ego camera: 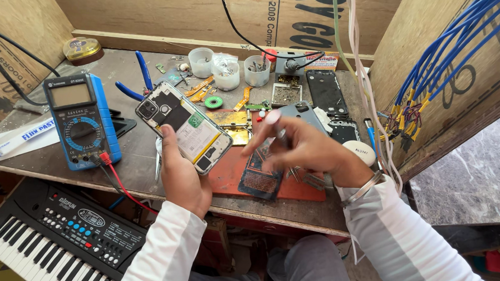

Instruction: The person handles a black phone back cover, peeling off a protective film and inspecting the surface. They then pick up a disassembled phone body and use a small screwdriver to tighten screws on the camera module area.

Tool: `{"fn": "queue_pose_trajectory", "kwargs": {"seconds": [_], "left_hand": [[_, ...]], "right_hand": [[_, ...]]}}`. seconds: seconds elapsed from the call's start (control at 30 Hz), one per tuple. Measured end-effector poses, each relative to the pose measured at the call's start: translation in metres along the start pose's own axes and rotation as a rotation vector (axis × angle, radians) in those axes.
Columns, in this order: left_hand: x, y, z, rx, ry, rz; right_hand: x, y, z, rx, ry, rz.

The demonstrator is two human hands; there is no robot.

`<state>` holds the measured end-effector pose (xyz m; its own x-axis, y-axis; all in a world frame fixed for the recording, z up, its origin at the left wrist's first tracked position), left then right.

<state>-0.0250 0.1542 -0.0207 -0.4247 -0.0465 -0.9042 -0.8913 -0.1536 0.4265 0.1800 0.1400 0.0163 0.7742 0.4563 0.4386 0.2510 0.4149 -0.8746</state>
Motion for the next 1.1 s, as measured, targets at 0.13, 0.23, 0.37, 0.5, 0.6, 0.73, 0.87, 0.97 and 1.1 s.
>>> {"fn": "queue_pose_trajectory", "kwargs": {"seconds": [0.13,0.23,0.37,0.5,0.6,0.73,0.87,0.97,1.1], "left_hand": [[0.008,-0.011,-0.016,-0.033,0.027,0.161],[0.021,-0.034,-0.043,0.052,0.077,0.349],[0.035,-0.053,-0.078,0.203,0.098,0.390],[0.043,-0.053,-0.086,0.491,0.108,0.434],[0.040,-0.038,-0.088,0.641,0.025,0.506],[0.041,-0.008,-0.084,0.635,-0.001,0.708],[0.002,0.037,-0.080,-0.087,-0.290,1.412],[-0.039,0.037,-0.095,-0.560,-0.703,1.564],[-0.050,0.016,-0.091,-0.540,-0.917,1.581]], "right_hand": [[0.020,0.026,0.002,-0.275,0.183,0.239],[0.016,0.026,0.012,-0.194,0.210,-0.004],[0.007,0.023,0.014,-0.039,0.142,-0.123],[0.006,0.035,0.014,-0.055,0.111,-0.185],[0.007,0.045,0.015,-0.099,0.136,-0.213],[0.008,0.051,0.016,-0.203,0.186,-0.301],[0.012,0.041,0.012,-0.271,0.235,-0.508],[0.012,0.029,0.011,-0.278,0.262,-0.550],[0.011,0.017,0.010,-0.239,0.301,-0.606]]}}
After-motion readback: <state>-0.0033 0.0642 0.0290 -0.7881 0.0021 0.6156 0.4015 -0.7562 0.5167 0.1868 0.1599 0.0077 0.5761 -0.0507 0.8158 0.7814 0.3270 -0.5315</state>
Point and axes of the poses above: each hand's wrist, its own z-axis towards the middle knuckle, its own x-axis out of the back of the hand, y = z × x, the point moved 8 cm from there along z, towards the middle knuckle, and after that the axes turned 15 degrees about -z, right-handed, at the moved point
